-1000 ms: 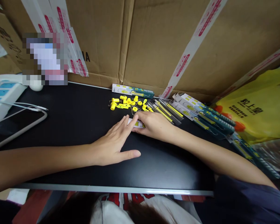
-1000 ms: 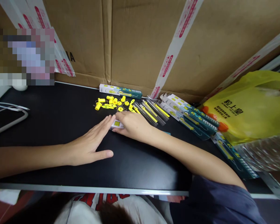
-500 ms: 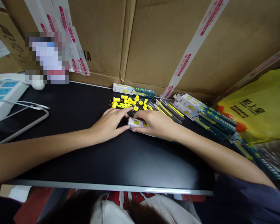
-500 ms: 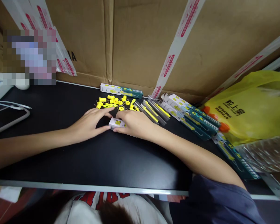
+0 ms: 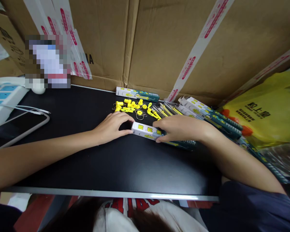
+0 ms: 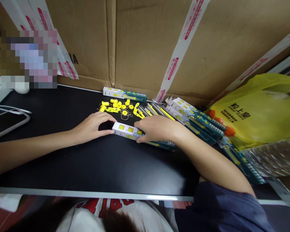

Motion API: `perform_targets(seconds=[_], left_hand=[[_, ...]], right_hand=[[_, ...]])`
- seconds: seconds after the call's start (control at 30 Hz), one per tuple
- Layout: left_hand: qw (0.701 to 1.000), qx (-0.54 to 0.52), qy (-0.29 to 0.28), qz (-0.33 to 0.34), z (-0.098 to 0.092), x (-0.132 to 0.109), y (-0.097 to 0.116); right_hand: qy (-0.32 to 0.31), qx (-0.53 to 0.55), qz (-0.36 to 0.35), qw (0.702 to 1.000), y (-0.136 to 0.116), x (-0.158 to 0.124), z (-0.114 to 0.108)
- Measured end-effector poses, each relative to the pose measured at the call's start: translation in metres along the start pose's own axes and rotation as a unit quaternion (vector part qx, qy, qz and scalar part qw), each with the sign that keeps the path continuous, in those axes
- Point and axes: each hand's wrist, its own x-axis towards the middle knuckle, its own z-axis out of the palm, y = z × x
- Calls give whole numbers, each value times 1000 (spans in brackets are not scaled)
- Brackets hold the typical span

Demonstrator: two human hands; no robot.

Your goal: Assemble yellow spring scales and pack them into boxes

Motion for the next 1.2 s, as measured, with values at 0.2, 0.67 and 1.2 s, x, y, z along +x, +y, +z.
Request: perform_targets(seconds=[0.2,0.67,1.2], left_hand=[[983,-141,108,-54,-7,7,-8],[914,-378,99,-110,-7,12,-16],[979,97,52,174,4,-13,18]], right_hand=[[32,76,-24,996,12,8,-4],[216,431,-63,874,-4,58,34],[289,694,33,659,-15,69,46]])
